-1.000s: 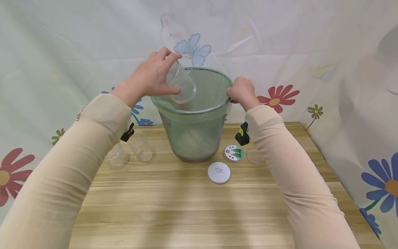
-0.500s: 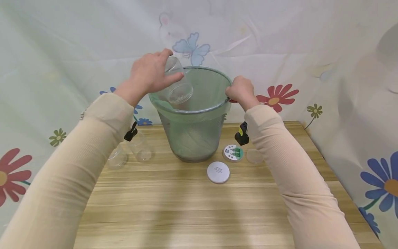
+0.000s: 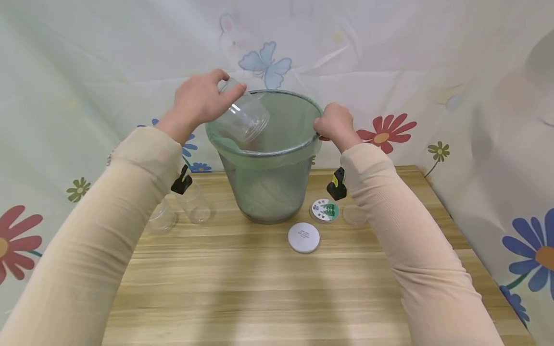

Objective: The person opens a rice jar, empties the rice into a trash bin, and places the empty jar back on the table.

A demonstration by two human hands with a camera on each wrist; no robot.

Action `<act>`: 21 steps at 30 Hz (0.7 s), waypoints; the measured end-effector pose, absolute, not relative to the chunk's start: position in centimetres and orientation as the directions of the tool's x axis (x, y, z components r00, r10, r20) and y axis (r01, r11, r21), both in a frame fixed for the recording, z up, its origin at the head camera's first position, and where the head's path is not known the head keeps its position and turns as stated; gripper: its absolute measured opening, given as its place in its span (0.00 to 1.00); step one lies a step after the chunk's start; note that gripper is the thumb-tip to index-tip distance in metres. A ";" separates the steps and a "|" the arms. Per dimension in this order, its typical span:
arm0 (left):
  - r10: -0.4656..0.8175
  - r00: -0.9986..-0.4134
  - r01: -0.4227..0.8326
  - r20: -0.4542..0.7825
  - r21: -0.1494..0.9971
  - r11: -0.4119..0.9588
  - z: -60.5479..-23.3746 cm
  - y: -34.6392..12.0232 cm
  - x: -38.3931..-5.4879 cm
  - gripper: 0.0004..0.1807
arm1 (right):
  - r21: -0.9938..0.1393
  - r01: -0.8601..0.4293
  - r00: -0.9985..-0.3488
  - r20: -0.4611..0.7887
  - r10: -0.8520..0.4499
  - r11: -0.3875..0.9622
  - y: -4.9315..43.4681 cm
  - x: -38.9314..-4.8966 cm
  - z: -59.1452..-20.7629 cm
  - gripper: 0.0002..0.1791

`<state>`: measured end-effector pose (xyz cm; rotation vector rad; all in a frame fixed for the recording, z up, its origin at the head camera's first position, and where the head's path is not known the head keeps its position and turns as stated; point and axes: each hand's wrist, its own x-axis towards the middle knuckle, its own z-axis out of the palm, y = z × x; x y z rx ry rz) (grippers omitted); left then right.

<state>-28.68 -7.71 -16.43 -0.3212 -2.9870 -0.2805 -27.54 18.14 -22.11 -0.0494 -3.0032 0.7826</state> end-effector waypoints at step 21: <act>0.153 -0.988 0.141 0.009 0.447 0.883 -16.2 -8.4 -28.0 0.44 | -0.476 0.017 -0.999 0.029 0.035 0.879 18.2 -27.6 -22.3 0.18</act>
